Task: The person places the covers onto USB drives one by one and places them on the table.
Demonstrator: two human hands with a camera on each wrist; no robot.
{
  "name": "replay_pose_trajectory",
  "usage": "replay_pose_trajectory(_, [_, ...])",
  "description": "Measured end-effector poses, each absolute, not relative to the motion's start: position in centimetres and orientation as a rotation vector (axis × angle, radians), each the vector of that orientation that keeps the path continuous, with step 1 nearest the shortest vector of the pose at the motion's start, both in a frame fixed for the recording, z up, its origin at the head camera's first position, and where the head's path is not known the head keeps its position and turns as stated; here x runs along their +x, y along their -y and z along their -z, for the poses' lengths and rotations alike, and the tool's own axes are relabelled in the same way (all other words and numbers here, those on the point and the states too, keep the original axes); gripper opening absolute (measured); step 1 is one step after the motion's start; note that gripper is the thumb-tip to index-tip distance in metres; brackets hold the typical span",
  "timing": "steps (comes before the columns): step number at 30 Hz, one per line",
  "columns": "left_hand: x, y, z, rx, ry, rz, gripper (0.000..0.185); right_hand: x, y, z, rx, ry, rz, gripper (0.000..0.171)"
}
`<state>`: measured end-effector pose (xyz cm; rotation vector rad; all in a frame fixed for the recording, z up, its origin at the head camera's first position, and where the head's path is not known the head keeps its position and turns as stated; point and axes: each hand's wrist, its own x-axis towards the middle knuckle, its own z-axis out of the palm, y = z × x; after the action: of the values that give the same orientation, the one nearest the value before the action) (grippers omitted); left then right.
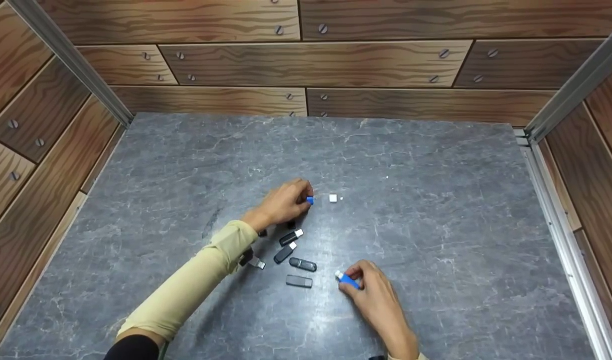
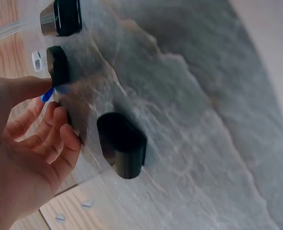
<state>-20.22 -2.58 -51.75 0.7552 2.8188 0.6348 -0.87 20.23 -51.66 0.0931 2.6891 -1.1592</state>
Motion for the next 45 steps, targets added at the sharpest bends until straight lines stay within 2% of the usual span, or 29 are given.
replay_pose_trajectory(11, [-19.4, 2.3, 51.9, 0.850, -2.811, -0.729, 0.009, -1.8, -20.5, 52.0, 0.322, -2.426, 1.551, 0.031])
replay_pose_trajectory(14, [-19.2, 2.5, 52.0, 0.887, -2.776, -0.777, 0.011, -2.0, -20.5, 52.1, 0.357, -2.383, 1.668, 0.029])
replay_pose_trajectory(19, [-18.4, 2.9, 52.1, 0.909, -2.694, -0.914, 0.027, -2.2, -20.4, 52.2, 0.376, -2.327, 1.874, 0.026])
replay_pose_trajectory(26, [-15.9, 2.8, 51.0, 0.927, -2.539, -1.261, 0.021, -2.6, -20.4, 52.5, 0.390, -2.222, 2.047, 0.022])
replay_pose_trajectory(33, [-13.4, 2.1, 50.7, 0.871, -2.337, -1.433, 0.019, -2.5, -19.8, 52.5, 0.375, -2.159, 2.067, 0.020])
replay_pose_trajectory(45, [-10.5, 1.3, 51.5, 0.611, -1.978, -1.597, 0.020, -2.1, -19.2, 52.6, 0.337, -2.125, 2.137, 0.020])
